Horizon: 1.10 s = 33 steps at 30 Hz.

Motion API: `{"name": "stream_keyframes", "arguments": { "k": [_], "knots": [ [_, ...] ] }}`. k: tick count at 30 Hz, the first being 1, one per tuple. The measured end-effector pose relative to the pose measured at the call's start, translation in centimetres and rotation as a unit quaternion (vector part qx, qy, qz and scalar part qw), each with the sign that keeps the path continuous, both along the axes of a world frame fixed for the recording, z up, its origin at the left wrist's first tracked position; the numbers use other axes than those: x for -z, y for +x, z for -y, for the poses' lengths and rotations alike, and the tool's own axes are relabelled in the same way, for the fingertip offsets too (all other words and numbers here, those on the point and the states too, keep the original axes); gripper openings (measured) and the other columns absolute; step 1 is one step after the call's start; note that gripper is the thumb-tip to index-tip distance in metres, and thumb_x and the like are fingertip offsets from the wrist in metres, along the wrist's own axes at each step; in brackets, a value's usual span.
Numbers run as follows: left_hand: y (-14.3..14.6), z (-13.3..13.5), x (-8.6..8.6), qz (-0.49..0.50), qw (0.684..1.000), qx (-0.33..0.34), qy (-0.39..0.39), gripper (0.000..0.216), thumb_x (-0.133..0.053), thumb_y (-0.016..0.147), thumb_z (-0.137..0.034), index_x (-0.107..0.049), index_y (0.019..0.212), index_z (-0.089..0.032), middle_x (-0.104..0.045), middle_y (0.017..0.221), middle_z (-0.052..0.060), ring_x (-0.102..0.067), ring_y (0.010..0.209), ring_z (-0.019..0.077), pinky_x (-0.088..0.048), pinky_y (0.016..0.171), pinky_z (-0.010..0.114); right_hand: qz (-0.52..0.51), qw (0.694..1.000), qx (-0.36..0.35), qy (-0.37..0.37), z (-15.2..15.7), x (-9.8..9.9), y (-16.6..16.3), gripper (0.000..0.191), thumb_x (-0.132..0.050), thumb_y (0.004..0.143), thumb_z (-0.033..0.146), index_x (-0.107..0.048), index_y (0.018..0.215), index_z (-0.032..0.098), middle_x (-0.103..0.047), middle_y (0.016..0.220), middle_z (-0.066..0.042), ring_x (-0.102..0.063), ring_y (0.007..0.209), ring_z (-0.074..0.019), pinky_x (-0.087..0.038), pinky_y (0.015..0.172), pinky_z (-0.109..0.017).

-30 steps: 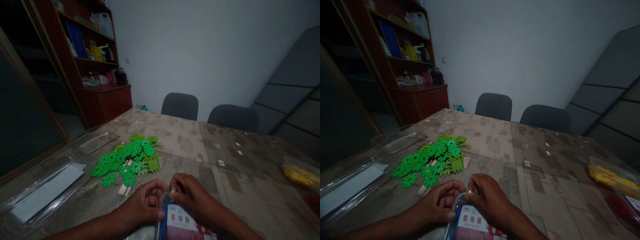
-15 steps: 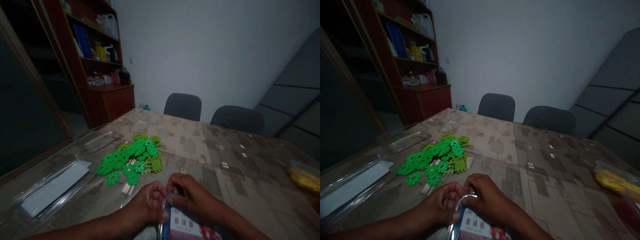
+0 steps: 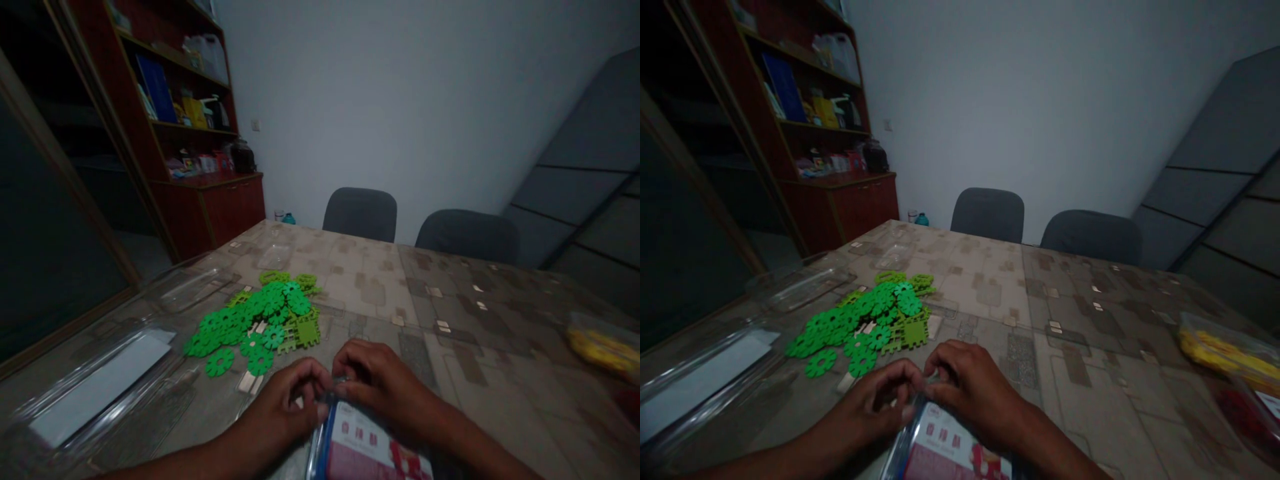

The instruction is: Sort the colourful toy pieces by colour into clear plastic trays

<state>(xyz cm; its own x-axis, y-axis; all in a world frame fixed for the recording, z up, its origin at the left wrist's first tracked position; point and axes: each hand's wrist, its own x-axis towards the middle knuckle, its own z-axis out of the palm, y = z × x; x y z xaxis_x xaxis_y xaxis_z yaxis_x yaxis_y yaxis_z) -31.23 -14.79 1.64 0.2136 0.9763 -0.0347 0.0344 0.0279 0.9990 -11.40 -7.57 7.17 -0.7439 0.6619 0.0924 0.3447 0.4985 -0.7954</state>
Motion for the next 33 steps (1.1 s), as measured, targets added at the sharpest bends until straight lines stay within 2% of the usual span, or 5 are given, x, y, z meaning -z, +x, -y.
{"name": "stream_keyframes", "arguments": {
  "k": [4,9,18,24,33],
  "knots": [
    [0.2,-0.2,-1.8,-0.155,0.984,-0.041,0.079,0.024,-0.062,0.087,-0.041,-0.065,0.080,-0.019,-0.053,0.080,0.000,-0.049,0.076,0.0191,-0.036,0.066,0.027,0.045,0.999,0.010,0.025,0.0,0.1,1.7,0.012,-0.070,0.082,0.013,-0.064,0.088,0.021,-0.057,0.078,0.004,-0.053,0.074,-0.0140,-0.035,0.068,-0.025],
    [0.5,-0.7,-2.9,-0.224,0.972,-0.010,0.070,0.019,-0.056,0.086,-0.035,-0.061,0.079,-0.019,-0.053,0.074,0.000,-0.048,0.069,0.0186,-0.033,0.060,0.027,0.080,0.993,0.067,0.054,1.5,1.0,4.2,0.013,-0.060,0.093,0.031,-0.057,0.084,0.021,-0.056,0.076,0.002,-0.051,0.070,-0.0155,-0.034,0.064,-0.026],
    [0.4,-1.4,-3.6,-0.234,0.969,0.038,0.067,0.019,-0.051,0.089,-0.035,-0.059,0.081,-0.019,-0.053,0.074,-0.002,-0.049,0.070,0.0173,-0.033,0.061,0.026,0.111,0.981,0.148,0.057,3.6,3.6,6.2,0.033,-0.048,0.094,0.050,-0.042,0.075,0.025,-0.053,0.064,0.003,-0.050,0.057,-0.0152,-0.030,0.055,-0.026],
    [-0.4,-2.3,-4.1,-0.225,0.968,0.096,-0.054,0.022,-0.079,0.067,-0.028,-0.063,0.078,-0.017,-0.051,0.068,-0.006,-0.045,0.065,0.0135,-0.028,0.056,0.023,0.126,0.977,0.147,0.088,3.4,2.9,5.6,0.029,-0.050,0.094,0.045,-0.042,0.075,0.025,-0.054,0.061,0.004,-0.052,0.053,-0.0142,-0.028,0.052,-0.025],
    [-1.1,-2.3,-4.7,-0.246,0.961,0.124,-0.006,0.019,-0.063,0.085,-0.034,-0.062,0.077,-0.017,-0.050,0.067,-0.005,-0.045,0.065,0.0137,-0.028,0.056,0.023,0.144,0.981,0.110,0.066,2.6,2.1,5.4,0.027,-0.045,0.094,0.046,-0.044,0.077,0.026,-0.064,0.065,0.000,-0.062,0.057,-0.0175,-0.033,0.053,-0.026]
  ]
}}
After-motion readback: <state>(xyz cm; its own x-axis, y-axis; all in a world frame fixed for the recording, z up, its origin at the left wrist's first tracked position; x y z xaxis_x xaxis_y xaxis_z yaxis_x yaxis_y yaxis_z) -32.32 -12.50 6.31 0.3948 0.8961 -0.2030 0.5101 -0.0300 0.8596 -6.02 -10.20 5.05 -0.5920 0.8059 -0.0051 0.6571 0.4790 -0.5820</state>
